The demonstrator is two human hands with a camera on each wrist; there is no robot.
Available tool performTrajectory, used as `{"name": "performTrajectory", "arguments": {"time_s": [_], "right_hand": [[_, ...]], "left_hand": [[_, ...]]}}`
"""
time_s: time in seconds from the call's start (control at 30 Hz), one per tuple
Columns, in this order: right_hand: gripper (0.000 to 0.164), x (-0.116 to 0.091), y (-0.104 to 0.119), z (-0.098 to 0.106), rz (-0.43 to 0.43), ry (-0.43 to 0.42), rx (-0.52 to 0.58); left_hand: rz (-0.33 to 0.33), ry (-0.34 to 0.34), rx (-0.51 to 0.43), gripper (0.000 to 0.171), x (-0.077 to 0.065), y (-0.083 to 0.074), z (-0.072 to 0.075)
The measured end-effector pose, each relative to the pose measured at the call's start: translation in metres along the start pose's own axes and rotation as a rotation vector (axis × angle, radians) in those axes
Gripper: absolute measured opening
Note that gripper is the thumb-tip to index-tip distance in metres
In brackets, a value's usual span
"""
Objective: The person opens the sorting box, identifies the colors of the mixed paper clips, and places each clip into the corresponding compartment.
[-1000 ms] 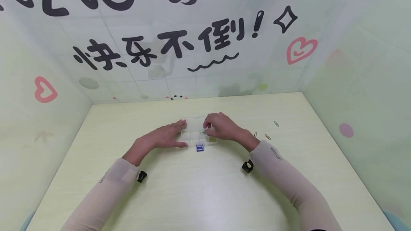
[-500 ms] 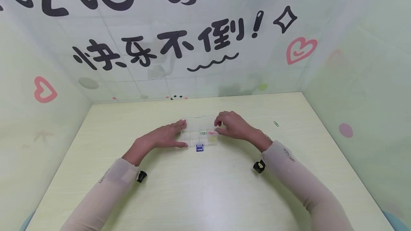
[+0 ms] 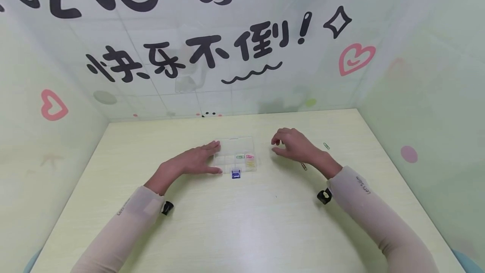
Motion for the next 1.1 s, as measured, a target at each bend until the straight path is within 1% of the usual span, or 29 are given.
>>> {"name": "performTrajectory", "arguments": {"time_s": [0.27, 0.53, 0.87, 1.1], "right_hand": [[0.014, -0.017, -0.012, 0.018, -0.029, 0.004, -0.002], [0.014, -0.031, -0.032, 0.031, -0.062, -0.008, -0.019], [0.016, -0.049, -0.056, 0.049, -0.154, -0.011, -0.017], [0.018, -0.061, -0.073, 0.057, -0.191, -0.017, -0.026]], "left_hand": [[0.003, -0.001, -0.006, 0.100, -0.001, 0.000, 0.001], [0.013, 0.005, -0.002, 0.101, -0.001, -0.001, 0.001], [0.013, 0.006, -0.006, 0.100, -0.002, -0.001, 0.002], [0.011, 0.008, -0.009, 0.100, -0.001, -0.001, 0.001]]}}
Point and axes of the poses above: each hand's wrist, its own x-axis towards the middle knuckle, its own z-axis out of the back of the hand, y = z × x, the point moved 4 cm from there along x, towards the middle knuckle, and after that the axes turned 13 degrees about x, right-handed, at the moved point
